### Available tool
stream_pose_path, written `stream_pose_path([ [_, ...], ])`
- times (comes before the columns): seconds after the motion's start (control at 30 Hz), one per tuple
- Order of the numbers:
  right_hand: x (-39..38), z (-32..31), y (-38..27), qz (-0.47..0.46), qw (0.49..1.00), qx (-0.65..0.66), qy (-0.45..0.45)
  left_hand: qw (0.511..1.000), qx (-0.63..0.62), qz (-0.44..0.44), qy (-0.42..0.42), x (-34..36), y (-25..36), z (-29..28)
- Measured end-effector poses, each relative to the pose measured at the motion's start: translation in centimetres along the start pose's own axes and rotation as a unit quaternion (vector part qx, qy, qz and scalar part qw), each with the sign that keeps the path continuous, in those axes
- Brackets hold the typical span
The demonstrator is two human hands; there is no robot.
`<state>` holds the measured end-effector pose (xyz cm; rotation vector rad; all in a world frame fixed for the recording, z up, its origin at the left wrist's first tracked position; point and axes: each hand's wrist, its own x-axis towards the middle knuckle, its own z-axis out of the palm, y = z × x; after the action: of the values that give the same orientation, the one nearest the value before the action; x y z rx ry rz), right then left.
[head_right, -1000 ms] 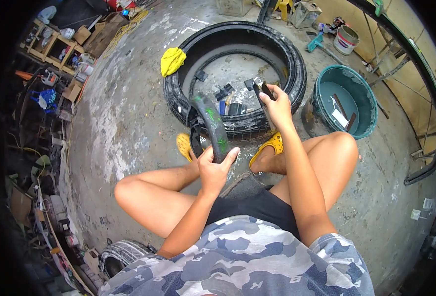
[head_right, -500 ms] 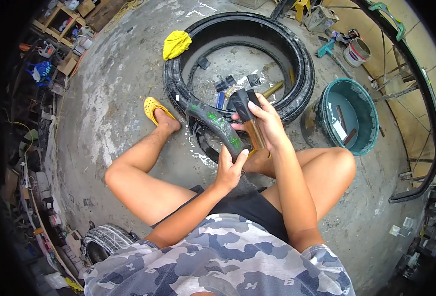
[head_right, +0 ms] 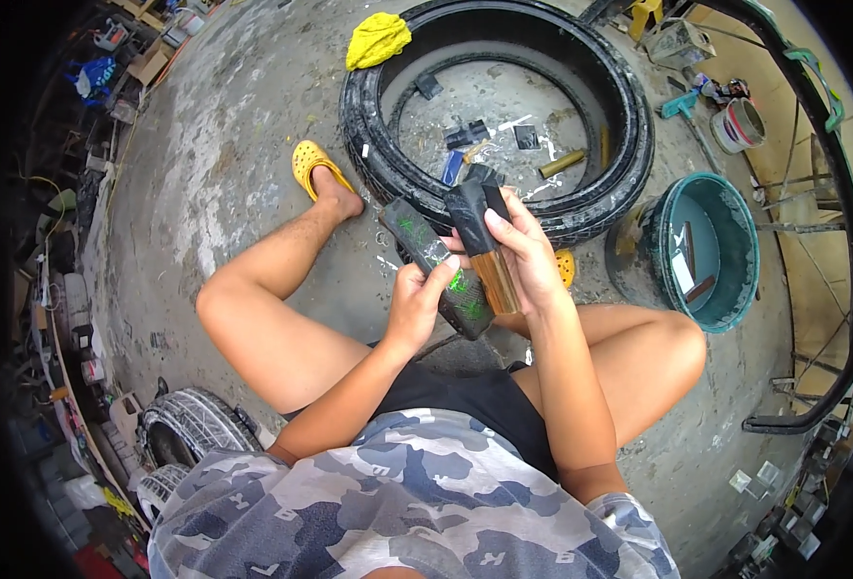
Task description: The recorder is repairing a motorcycle tire inner tube by cleaning the puncture area with a tool and applying patches.
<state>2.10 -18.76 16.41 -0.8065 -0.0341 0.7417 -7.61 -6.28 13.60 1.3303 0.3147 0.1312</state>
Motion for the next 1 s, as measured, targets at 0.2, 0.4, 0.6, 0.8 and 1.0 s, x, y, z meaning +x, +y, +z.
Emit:
stream_pose_path([
  [0.2, -0.5, 0.2, 0.6, 0.017, 0.999, -0.025, 0.016, 0.963, -0.224, -0.146, 0.018, 1.0, 1.2, -0.2],
  [0.4, -0.5, 0.9, 0.6, -0.007, 1.000, -0.020, 0.001, 0.966, -0.222, -0.132, 0.030, 2.0, -0.8, -2.5],
  [0.6, -0.1, 0.9, 0.4, -0.003, 1.000, -0.028, 0.004, 0.966, -0.245, -0.077, 0.013, 1.5, 0.2, -2.0],
  [0.8, 0.8, -0.4, 1.4, -0.013, 0.998, -0.042, 0.054, 0.962, -0.255, -0.067, 0.066, 3.1, -0.2, -2.9],
  [1.0, 3.5, -1.5, 3.2, -0.021, 0.996, -0.009, 0.084, 0.972, -0.147, -0.112, 0.144, 6.9, -1.8, -5.3],
])
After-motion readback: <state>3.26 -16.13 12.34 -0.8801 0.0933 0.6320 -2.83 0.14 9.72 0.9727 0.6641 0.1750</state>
